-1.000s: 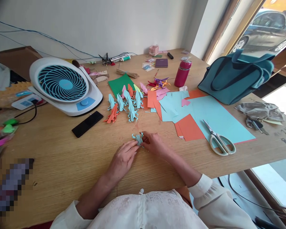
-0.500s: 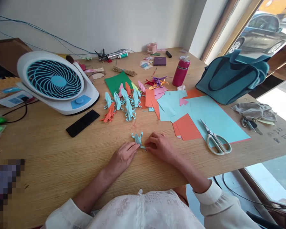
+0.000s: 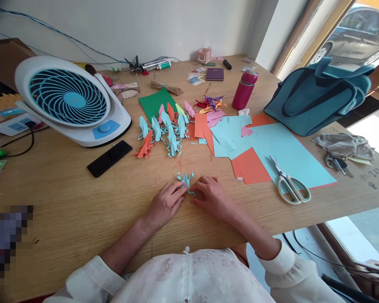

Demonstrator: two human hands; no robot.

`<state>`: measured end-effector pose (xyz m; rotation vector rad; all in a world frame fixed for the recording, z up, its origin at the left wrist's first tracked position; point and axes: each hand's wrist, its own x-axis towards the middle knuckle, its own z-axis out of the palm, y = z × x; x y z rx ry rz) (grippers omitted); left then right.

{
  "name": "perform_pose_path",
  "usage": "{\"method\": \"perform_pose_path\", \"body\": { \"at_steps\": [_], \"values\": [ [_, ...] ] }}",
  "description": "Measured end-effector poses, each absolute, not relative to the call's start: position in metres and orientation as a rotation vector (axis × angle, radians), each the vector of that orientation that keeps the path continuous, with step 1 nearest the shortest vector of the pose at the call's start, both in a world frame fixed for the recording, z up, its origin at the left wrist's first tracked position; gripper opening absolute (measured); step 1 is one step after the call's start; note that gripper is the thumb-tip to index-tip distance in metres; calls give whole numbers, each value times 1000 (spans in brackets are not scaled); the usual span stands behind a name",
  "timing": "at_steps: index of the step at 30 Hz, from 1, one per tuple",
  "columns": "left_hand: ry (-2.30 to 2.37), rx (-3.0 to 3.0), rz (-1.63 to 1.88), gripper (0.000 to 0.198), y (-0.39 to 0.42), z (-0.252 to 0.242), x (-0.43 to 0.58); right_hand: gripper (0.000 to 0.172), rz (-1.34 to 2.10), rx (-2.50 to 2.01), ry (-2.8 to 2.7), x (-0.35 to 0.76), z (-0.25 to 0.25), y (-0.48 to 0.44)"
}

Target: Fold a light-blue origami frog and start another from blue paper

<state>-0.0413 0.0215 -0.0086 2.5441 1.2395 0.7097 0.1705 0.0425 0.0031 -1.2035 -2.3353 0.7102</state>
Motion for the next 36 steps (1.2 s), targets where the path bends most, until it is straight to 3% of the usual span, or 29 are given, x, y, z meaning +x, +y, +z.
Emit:
{"method": "perform_pose_path", "body": {
  "at_steps": [6, 11, 20, 29, 36],
  "values": [
    [1253, 2540, 710, 27, 23, -9, -38, 6, 568, -1339, -2266, 170, -2, 38],
    [1215, 2572, 768, 20, 24, -7, -36, 10, 365, -1294, -2278, 168, -4, 43],
    [1168, 2527, 790, 22, 23, -12, -37, 18, 773, -1159, -2066, 184, -5, 40],
    [1260, 2290, 945, 29, 22, -8, -49, 11, 701, -1226, -2049, 182, -3, 41],
    [1387, 2213, 913, 10, 10, -4, -56, 12, 642, -1322, -2110, 190, -2, 24]
  ]
}}
